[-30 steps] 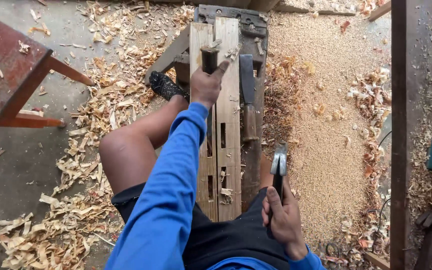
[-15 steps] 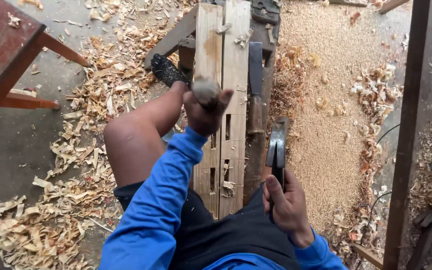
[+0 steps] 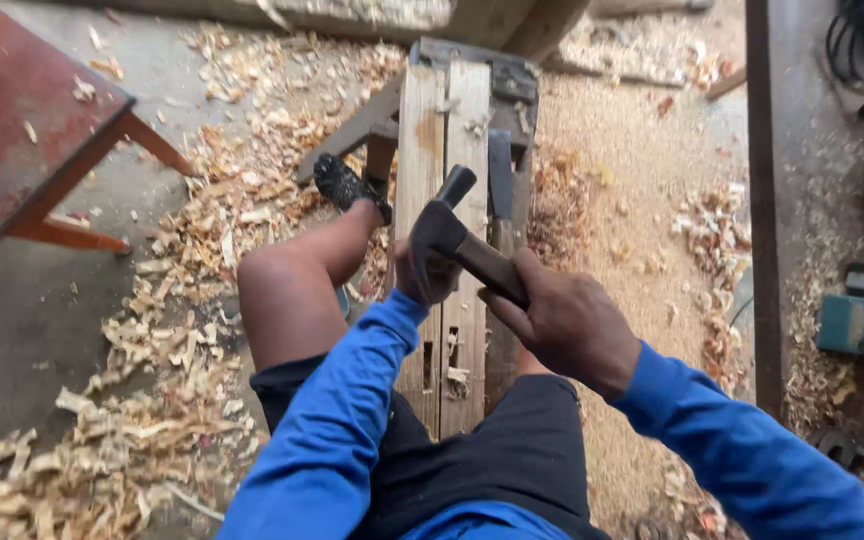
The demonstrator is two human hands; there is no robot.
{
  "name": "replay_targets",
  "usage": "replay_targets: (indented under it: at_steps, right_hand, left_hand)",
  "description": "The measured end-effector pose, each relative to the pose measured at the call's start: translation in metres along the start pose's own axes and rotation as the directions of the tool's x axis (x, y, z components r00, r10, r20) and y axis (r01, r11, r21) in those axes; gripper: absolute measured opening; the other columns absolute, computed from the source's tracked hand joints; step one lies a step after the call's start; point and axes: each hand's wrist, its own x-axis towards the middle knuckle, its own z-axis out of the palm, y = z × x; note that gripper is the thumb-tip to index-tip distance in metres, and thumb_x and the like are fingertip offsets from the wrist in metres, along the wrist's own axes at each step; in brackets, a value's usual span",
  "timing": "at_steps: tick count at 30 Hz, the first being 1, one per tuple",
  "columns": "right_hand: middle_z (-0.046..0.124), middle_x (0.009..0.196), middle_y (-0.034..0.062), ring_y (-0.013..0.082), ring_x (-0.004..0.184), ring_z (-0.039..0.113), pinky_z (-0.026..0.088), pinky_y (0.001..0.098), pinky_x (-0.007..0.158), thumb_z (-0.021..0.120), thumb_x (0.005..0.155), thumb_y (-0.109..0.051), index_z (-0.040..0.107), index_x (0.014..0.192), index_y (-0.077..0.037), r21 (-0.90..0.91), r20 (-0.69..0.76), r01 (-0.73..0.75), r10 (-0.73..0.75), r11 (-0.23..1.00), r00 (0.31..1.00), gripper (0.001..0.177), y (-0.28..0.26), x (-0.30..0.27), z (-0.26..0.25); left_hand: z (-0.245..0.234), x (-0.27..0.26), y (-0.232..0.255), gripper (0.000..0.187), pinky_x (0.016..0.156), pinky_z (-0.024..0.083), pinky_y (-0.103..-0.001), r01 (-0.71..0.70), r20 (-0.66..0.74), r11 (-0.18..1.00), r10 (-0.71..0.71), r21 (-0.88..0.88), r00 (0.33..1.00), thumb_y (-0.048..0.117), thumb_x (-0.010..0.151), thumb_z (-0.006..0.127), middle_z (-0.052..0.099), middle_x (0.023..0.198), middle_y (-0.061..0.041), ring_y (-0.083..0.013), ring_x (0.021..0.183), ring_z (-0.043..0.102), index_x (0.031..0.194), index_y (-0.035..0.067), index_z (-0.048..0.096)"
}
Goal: Chiseling a mortise in a wooden plank using a hammer and chisel.
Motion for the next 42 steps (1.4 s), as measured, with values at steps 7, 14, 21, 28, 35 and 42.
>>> replay_targets:
  at_steps: [7, 14, 21, 28, 35, 42]
  right_hand:
    - [0.058, 0.058, 0.0093, 0.0181, 0.048, 0.058, 0.044, 0.0347, 0.046, 0.065, 0.095, -0.038, 0.063, 0.105, -0.007, 0.399, -0.124, -0.171, 0.238, 0.901, 0.963, 0.033, -0.019, -0.042, 0.01]
    - [0.053, 0.057, -0.0018, 0.0062, 0.043, 0.051, 0.039, 0.0244, 0.039, 0.061, 0.094, -0.04, 0.062, 0.106, -0.009, 0.692, 0.001, -0.334, 0.462, 0.64, 0.887, 0.034, -0.005, -0.067, 0.025]
    - [0.05, 0.06, -0.0001, 0.0079, 0.044, 0.05, 0.038, 0.0236, 0.04, 0.057, 0.099, -0.037, 0.058, 0.106, -0.004, 0.829, -0.021, -0.261, 0.494, 0.494, 0.869, 0.033, 0.032, -0.07, 0.037]
    - [0.05, 0.063, 0.0017, 0.0094, 0.043, 0.05, 0.041, 0.0257, 0.038, 0.054, 0.1, -0.039, 0.054, 0.102, -0.007, 0.921, 0.078, -0.297, 0.63, 0.251, 0.773, 0.032, 0.055, -0.096, 0.084]
    - [0.05, 0.059, 0.0027, 0.0117, 0.04, 0.05, 0.04, 0.028, 0.035, 0.057, 0.097, -0.037, 0.051, 0.094, -0.008, 0.888, 0.207, -0.428, 0.685, 0.168, 0.699, 0.03, 0.055, -0.132, 0.126]
    - [0.051, 0.058, 0.0024, 0.0116, 0.039, 0.05, 0.038, 0.0268, 0.035, 0.058, 0.097, -0.04, 0.054, 0.094, -0.007, 0.85, 0.286, -0.499, 0.646, 0.17, 0.708, 0.033, 0.047, -0.128, 0.134]
  left_hand:
    - [0.024, 0.046, -0.014, 0.032, 0.081, 0.058, -0.031, 0.403, 0.097, 0.824, -0.399, -0.398, 0.912, 0.024, 0.091, 0.078, 0.076, 0.1, -0.005, -0.0117, 0.091, 0.07, 0.116, 0.005, 0.069]
    - [0.047, 0.11, -0.042, 0.039, 0.058, 0.054, -0.035, 0.812, 0.138, 0.581, -0.802, -0.047, 0.581, 0.04, 0.086, 0.082, 0.07, 0.069, -0.007, -0.0193, 0.06, 0.068, 0.09, 0.003, 0.07]
    - [0.026, 0.099, -0.018, 0.044, 0.051, 0.049, -0.04, 0.887, 0.375, 0.446, -0.806, -0.122, 0.457, 0.047, 0.088, 0.083, 0.063, 0.065, -0.005, -0.0161, 0.053, 0.058, 0.083, 0.008, 0.062]
    - [-0.076, 0.138, 0.071, 0.036, 0.057, 0.048, -0.028, 0.632, 0.487, 0.692, -0.442, -0.35, 0.753, 0.038, 0.093, 0.08, 0.061, 0.074, 0.001, -0.008, 0.063, 0.056, 0.093, 0.006, 0.064]
    - [-0.048, 0.098, 0.055, 0.035, 0.066, 0.046, -0.025, 0.413, 0.353, 0.848, -0.294, -0.333, 0.888, 0.03, 0.099, 0.082, 0.057, 0.078, 0.002, -0.0066, 0.073, 0.051, 0.085, 0.005, 0.061]
    - [-0.005, 0.105, 0.05, 0.034, 0.064, 0.05, -0.026, 0.44, 0.314, 0.801, -0.33, -0.405, 0.89, 0.034, 0.093, 0.082, 0.063, 0.078, 0.002, -0.0057, 0.071, 0.057, 0.087, 0.005, 0.065]
